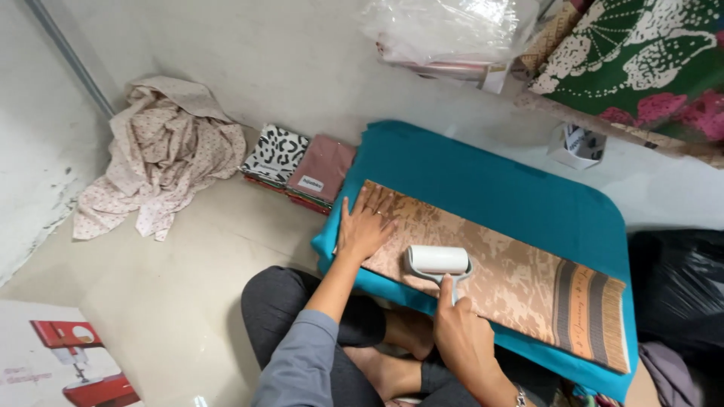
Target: Cleaning a brown patterned hijab with a lint roller and folding it neatly on a blue mat.
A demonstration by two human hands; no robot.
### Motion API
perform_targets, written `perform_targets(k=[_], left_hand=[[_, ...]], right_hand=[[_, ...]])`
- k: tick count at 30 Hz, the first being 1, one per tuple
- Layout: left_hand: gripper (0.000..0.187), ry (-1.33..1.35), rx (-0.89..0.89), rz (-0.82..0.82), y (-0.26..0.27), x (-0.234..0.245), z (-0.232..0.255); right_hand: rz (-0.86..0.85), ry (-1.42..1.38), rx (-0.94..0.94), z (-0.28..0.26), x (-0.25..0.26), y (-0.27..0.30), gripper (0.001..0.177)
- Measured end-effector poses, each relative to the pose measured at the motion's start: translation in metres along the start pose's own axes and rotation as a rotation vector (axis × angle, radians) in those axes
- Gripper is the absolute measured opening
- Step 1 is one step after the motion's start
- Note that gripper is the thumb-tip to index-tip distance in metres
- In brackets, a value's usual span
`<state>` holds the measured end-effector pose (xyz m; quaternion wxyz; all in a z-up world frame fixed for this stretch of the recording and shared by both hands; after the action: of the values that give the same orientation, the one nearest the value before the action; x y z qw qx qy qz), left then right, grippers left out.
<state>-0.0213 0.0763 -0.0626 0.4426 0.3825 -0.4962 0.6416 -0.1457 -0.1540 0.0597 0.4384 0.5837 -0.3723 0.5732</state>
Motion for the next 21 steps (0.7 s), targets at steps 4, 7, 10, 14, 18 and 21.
perform_targets(k=[4,7,10,14,18,21], left_hand=[[0.07,-0.025,-0.006,-0.012,0.002,0.0,-0.001],[0.067,-0.034,-0.016,0.026,0.002,-0.01,-0.006],[0.065,-0.042,-0.037,0.046,0.003,-0.008,-0.007],[0.066,-0.022,-0.012,-0.083,0.001,0.004,-0.004],[0.066,-0.02,-0.033,-0.093,0.003,0.02,0.0],[0.066,-0.027,-0.026,-0.09,0.003,0.018,-0.002]], right_hand=[[0.145,0.044,0.017,0.022,-0.001,-0.022,0.059],[0.313,0.11,-0.021,0.059,-0.037,-0.071,0.054],[0.298,0.186,-0.093,0.084,-0.051,-0.081,0.055],[0.359,0.258,-0.087,0.076,-0.025,-0.021,0.054],[0.343,0.349,-0.109,0.105,-0.031,0.007,0.055],[0.38,0.334,-0.141,0.148,-0.04,-0.007,0.05]])
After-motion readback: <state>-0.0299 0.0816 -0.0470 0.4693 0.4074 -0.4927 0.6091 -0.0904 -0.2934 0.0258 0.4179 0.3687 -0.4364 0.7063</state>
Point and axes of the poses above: each hand's wrist, its own y-axis away from the middle knuckle, its own x-axis out of the back of the hand, z = x × y, the point moved 2 cm from there along -y, towards the middle knuckle, and after that the axes turned 3 degrees about -y, right-handed, at the moved point
